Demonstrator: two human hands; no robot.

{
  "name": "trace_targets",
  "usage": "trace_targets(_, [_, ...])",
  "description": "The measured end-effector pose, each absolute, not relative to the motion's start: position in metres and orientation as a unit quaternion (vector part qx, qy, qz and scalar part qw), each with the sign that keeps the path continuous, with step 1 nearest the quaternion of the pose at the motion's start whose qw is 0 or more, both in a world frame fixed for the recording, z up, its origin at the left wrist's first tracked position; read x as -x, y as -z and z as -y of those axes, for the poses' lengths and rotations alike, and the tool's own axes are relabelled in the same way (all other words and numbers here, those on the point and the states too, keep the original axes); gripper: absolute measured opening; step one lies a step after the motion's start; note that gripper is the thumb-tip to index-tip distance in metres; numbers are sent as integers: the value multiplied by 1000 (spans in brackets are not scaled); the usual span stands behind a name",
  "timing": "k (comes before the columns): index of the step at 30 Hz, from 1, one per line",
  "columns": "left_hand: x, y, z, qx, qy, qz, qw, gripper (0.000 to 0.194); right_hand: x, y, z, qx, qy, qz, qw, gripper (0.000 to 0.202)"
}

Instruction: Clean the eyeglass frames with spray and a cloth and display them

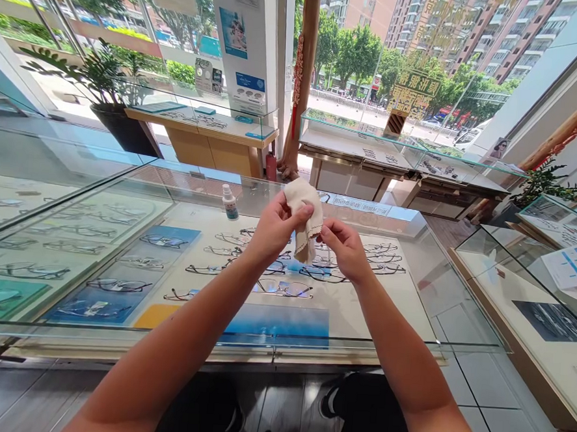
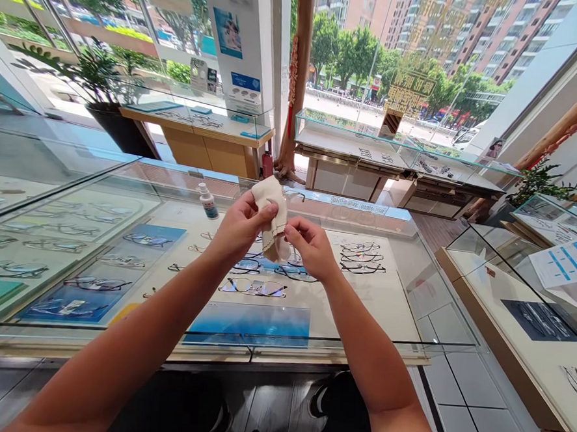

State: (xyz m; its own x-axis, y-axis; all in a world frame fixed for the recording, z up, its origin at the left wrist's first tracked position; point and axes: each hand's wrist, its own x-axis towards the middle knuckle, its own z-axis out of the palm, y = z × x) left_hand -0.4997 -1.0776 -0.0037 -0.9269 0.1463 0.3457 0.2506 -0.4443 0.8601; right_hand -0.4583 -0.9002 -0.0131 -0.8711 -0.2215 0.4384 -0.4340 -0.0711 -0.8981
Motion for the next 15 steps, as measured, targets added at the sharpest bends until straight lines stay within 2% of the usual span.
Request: trace_targets(15, [493, 1, 1079, 252, 788, 561, -38, 48, 462, 15, 899, -211, -703, 675, 72, 55])
